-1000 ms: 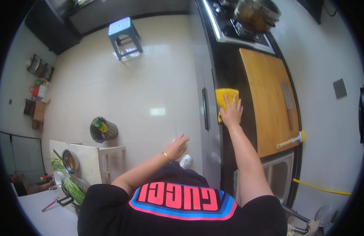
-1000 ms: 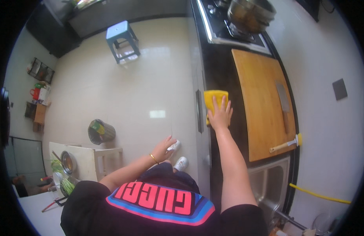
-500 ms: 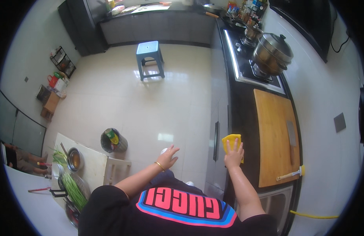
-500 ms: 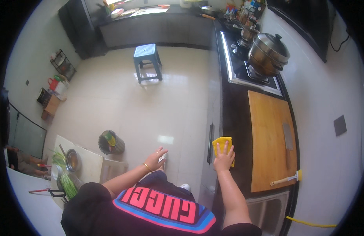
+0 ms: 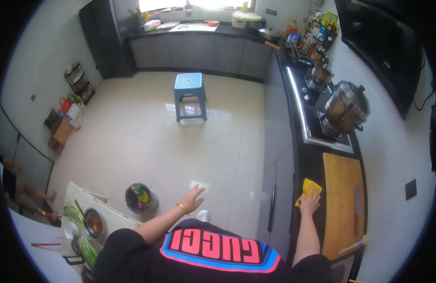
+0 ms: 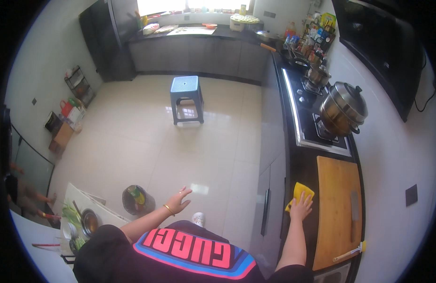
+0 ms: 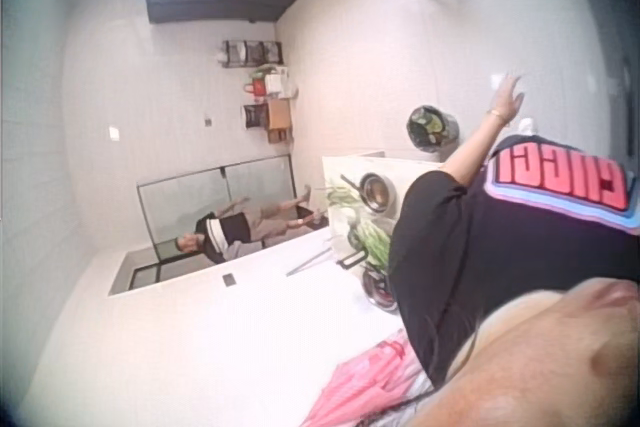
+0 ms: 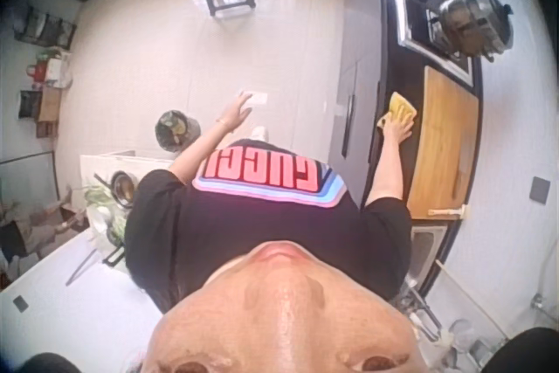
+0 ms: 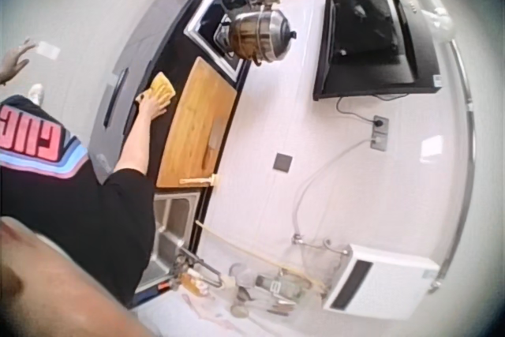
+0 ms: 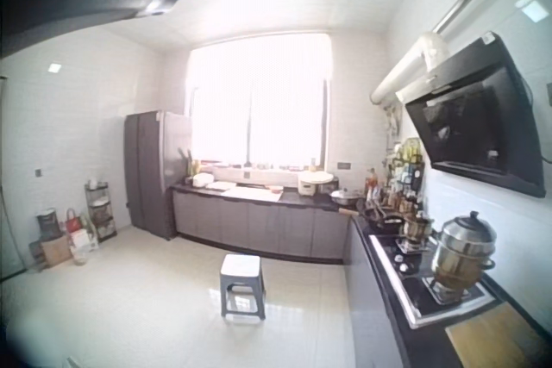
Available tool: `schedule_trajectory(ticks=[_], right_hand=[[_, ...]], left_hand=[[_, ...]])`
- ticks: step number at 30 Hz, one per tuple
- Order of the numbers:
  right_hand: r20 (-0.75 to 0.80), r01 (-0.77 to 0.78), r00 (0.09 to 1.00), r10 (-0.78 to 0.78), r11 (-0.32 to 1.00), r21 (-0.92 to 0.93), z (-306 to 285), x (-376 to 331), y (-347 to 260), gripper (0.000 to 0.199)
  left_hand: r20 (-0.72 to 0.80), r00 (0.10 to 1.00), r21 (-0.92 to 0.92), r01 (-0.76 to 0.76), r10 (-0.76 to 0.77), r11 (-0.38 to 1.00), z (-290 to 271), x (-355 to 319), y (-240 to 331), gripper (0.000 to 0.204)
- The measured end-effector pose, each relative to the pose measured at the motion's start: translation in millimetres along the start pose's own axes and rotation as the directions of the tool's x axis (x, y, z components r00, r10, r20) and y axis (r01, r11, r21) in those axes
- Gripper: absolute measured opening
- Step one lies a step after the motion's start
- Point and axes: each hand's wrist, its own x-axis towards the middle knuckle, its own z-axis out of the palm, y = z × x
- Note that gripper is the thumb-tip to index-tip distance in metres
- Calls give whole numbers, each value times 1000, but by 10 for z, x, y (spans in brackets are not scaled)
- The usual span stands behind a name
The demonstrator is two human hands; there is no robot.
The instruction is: The person drains chopped green vegetables from a wok into a sink, then wipes the kitchen countertop with a cloth. They move a plastic bag and a pot on the counter while cleaning. Finally, they wash the cloth in the sink and wipe the counter again.
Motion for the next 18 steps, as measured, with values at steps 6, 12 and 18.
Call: schedule_trajectory(ticks=[6,12,18], right_hand=[[176,116,977,-120,993,35,-320,-770,582,68],[212,185,955,-206,976,113,-586,-1510,1070,76],[53,19,998,-29,985,169,-311,-1773,1051,64]], left_hand=[[38,998,44,54,-56,998,-363,283,-315,44],[121,992,-76,-16,25,997,-101,861,157,43],[515,727,-149,-446,455,882,789,1626,1410,53]])
